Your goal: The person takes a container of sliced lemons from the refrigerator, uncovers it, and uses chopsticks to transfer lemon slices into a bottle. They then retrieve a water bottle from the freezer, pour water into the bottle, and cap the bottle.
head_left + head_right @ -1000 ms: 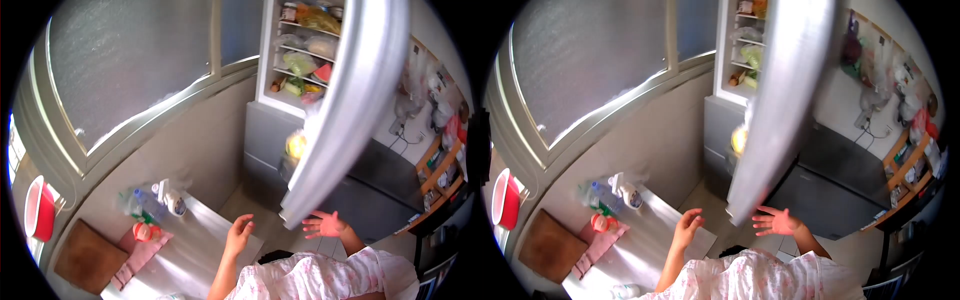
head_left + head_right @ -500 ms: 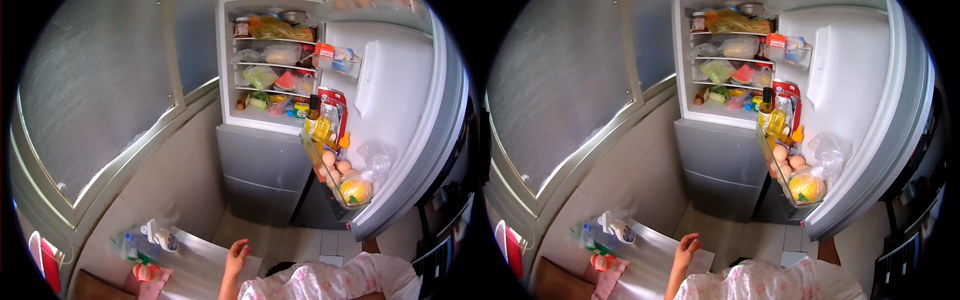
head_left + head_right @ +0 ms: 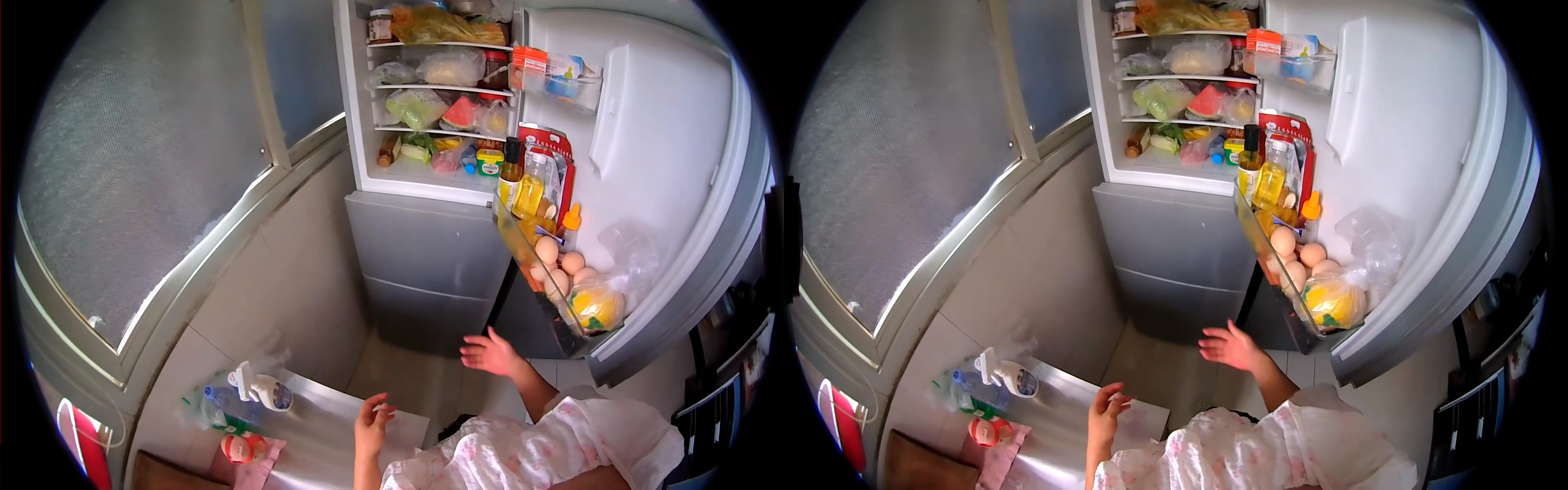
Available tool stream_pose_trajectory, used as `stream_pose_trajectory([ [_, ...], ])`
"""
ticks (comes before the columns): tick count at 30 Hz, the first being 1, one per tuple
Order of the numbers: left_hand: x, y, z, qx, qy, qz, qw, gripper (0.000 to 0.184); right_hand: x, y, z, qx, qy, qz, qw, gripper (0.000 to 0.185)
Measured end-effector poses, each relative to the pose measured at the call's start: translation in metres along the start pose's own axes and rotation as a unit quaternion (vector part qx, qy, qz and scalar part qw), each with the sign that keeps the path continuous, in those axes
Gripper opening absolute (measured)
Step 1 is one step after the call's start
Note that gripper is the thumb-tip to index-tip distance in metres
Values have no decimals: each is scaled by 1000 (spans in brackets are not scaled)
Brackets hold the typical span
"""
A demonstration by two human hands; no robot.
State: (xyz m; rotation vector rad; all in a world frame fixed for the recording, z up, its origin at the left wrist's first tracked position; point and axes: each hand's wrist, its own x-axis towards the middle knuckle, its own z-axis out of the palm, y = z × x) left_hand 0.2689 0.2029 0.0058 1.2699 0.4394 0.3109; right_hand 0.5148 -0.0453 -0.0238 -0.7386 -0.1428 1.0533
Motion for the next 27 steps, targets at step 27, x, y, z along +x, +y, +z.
stream_pose_trajectory([
  [27,27,-6,-7,-68,134,-6,989,26,255,-245,96,-78,170,-322,928,34],
])
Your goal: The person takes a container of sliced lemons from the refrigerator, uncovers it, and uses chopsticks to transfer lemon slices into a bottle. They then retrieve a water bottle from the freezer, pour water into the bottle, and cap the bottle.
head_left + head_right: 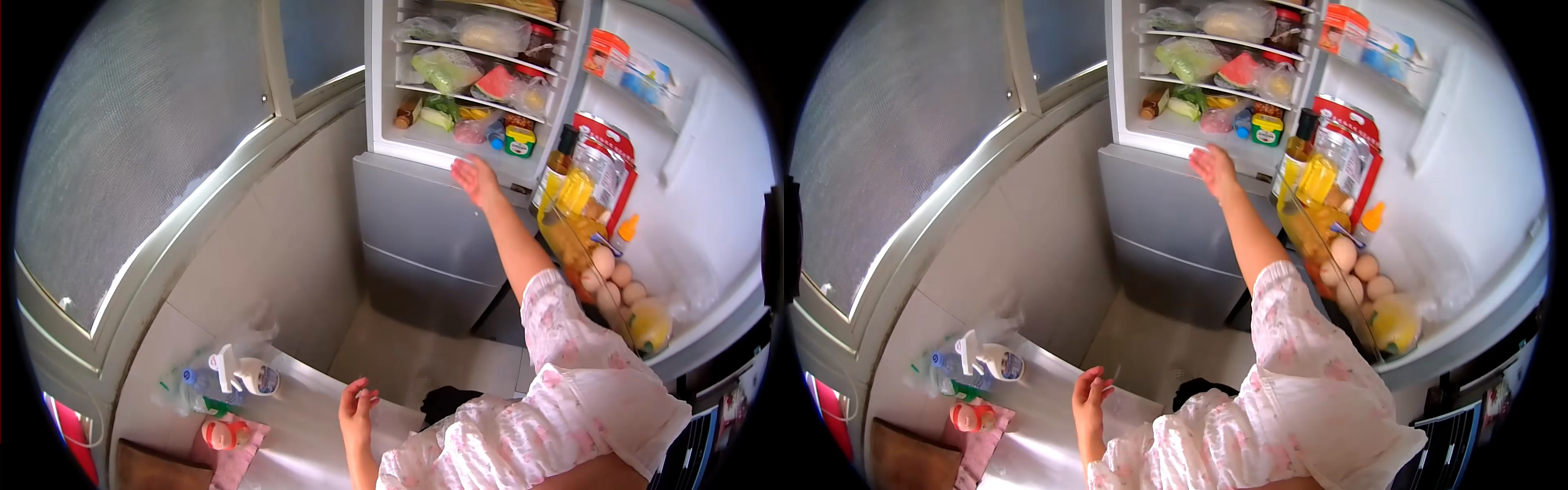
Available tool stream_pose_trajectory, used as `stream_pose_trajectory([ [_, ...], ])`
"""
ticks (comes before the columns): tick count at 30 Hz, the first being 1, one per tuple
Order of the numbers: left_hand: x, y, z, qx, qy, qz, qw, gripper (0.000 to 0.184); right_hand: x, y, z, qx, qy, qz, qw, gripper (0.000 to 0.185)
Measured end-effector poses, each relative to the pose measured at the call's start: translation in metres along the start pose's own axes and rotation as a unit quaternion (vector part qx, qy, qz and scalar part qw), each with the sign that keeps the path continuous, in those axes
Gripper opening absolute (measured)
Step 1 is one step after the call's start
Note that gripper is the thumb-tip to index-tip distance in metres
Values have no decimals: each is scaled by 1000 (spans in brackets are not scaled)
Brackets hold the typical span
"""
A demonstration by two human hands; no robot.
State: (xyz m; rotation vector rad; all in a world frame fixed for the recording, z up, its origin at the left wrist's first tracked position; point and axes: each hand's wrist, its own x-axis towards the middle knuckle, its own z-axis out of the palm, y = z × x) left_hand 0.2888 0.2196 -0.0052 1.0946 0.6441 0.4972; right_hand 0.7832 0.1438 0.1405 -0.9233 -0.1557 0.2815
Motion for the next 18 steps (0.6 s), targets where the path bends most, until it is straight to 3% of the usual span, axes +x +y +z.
stream_pose_trajectory([
  [5,29,6,15,-13,76,-18,997,22,117,-35,41,-120,69,-149,979,36],
  [11,59,15,35,-15,141,-35,989,22,297,-26,-7,-206,221,-219,928,41],
  [14,65,25,47,-7,157,-42,987,23,230,-46,40,-123,292,-286,904,47],
  [18,73,31,55,4,155,-53,986,24,241,-49,37,-312,353,-298,830,49],
])
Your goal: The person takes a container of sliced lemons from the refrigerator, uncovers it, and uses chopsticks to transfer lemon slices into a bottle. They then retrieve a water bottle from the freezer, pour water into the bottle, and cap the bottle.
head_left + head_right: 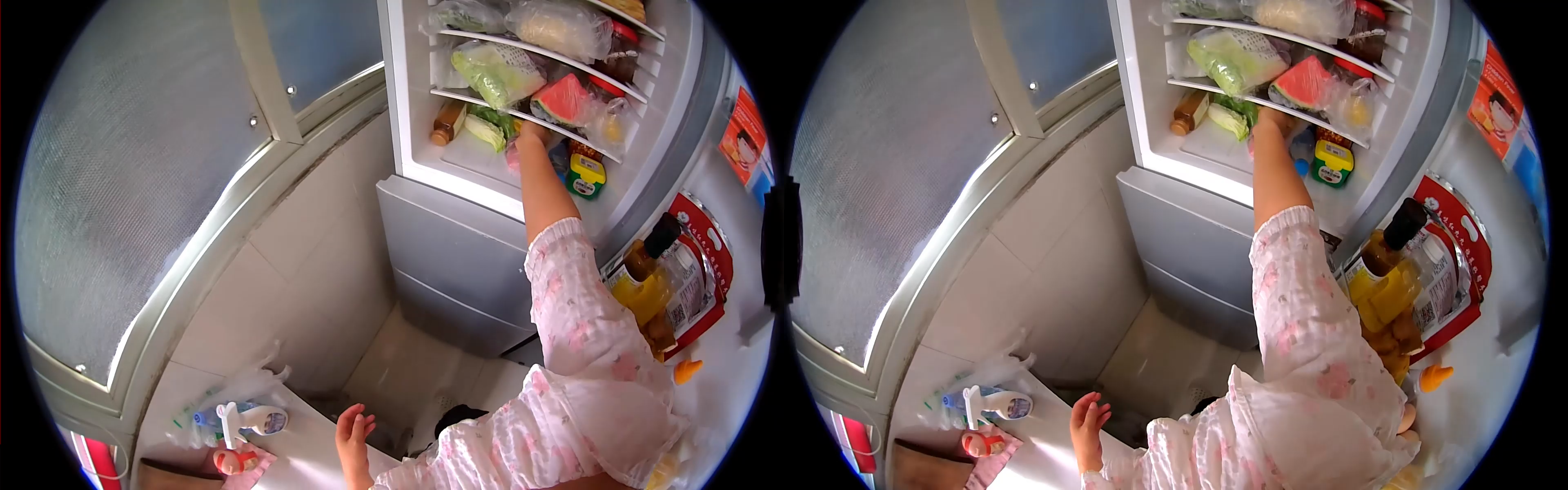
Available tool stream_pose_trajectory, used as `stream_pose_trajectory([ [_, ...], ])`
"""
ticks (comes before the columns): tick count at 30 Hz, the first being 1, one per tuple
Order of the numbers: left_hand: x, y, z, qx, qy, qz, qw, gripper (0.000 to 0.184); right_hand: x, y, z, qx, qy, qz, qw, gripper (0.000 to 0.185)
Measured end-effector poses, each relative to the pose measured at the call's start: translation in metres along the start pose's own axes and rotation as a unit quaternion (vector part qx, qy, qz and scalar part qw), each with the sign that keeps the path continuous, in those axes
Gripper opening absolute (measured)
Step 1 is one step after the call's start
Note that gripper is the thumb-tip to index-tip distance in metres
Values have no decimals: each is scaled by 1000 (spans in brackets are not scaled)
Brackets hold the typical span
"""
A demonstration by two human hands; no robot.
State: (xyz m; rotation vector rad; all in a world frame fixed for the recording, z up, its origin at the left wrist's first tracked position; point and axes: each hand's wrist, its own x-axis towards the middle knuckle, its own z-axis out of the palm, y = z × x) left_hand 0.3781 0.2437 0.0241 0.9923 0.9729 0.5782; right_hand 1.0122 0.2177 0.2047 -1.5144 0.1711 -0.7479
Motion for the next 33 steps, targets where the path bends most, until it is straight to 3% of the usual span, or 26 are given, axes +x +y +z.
stream_pose_trajectory([
  [16,-13,-1,10,22,-23,-5,999,25,-3,-10,-12,148,-28,203,967,51],
  [17,-16,-1,8,25,-24,-3,999,25,1,1,-7,147,-28,204,967,51],
  [19,-23,-2,3,28,-25,0,999,25,8,24,9,230,51,15,972,54],
  [20,-25,-3,-1,24,-29,3,999,25,0,22,1,231,16,102,967,53],
  [21,-28,-5,-5,19,-32,7,999,25,-3,22,-5,233,14,103,967,53],
  [23,-35,-8,-12,15,-32,16,999,25,-10,21,-16,202,-86,256,942,51],
  [24,-40,-10,-17,14,-36,20,999,25,-38,-17,-46,219,-103,299,923,52],
  [29,-67,-15,-40,8,-52,48,997,26,-104,-19,-97,274,-141,296,904,53],
  [31,-80,-18,-52,-1,-59,71,996,27,-148,-24,-140,288,-278,315,860,43],
  [33,-92,-22,-66,-18,-69,67,995,28,-211,-37,-196,254,-321,297,863,39],
])
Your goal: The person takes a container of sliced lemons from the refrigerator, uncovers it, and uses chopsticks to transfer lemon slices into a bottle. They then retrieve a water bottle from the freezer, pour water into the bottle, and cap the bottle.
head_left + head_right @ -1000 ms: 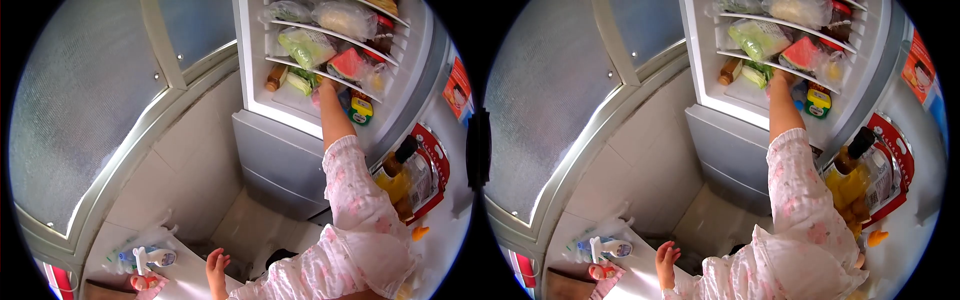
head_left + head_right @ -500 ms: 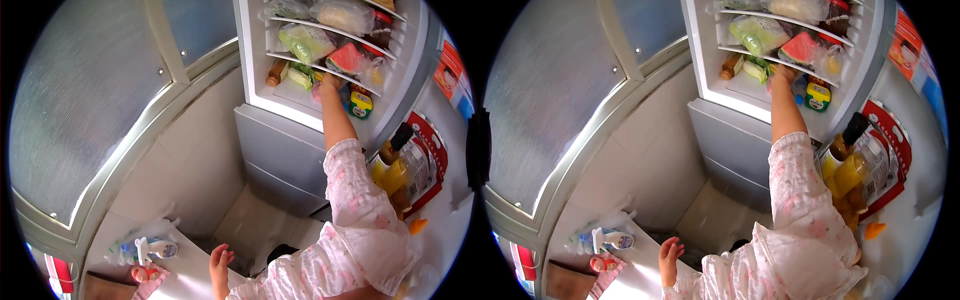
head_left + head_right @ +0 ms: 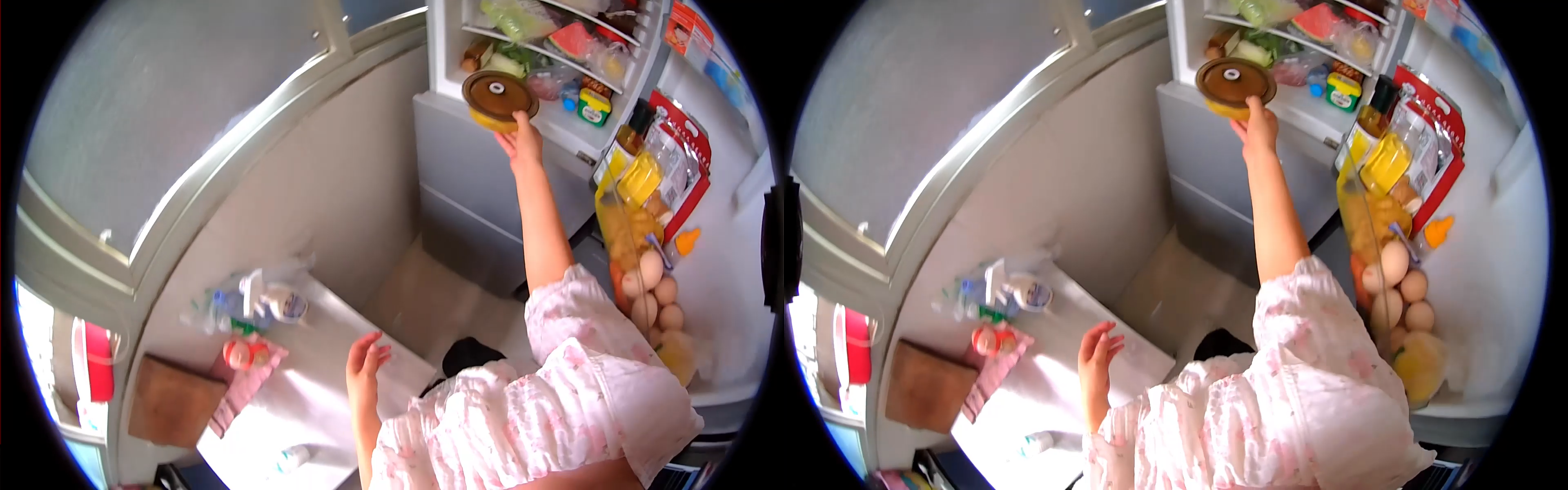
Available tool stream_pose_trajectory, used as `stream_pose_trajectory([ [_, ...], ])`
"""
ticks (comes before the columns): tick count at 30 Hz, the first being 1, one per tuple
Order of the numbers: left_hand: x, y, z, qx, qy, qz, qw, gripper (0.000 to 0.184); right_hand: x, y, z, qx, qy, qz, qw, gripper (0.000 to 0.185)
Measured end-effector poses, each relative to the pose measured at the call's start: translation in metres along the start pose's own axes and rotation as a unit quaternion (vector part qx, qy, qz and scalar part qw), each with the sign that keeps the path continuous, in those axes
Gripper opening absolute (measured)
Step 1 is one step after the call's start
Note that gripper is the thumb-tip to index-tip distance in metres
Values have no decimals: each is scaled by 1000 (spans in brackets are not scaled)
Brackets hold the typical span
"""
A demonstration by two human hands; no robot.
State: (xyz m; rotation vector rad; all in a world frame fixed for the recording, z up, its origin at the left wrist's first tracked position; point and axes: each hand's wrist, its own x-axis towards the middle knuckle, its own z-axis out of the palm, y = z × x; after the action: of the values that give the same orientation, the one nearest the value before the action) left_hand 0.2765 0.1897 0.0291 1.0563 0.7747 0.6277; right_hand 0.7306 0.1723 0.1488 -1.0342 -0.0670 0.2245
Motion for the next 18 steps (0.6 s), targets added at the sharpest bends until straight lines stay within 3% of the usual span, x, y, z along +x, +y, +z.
stream_pose_trajectory([
  [5,-39,-1,-25,-6,1,-3,1000,30,-168,64,-42,-64,-173,189,964,34],
  [8,-62,-1,-43,-28,25,-23,999,36,-257,91,-60,-107,-262,353,892,32],
  [10,-78,1,-51,-118,28,-41,992,47,-300,118,-74,-144,-329,409,839,30],
  [13,-98,-8,-74,-112,89,-89,986,56,-348,147,-81,-193,-411,431,780,32],
  [18,-121,-36,-101,-62,180,-70,979,55,-378,175,-75,-216,-469,468,718,30],
])
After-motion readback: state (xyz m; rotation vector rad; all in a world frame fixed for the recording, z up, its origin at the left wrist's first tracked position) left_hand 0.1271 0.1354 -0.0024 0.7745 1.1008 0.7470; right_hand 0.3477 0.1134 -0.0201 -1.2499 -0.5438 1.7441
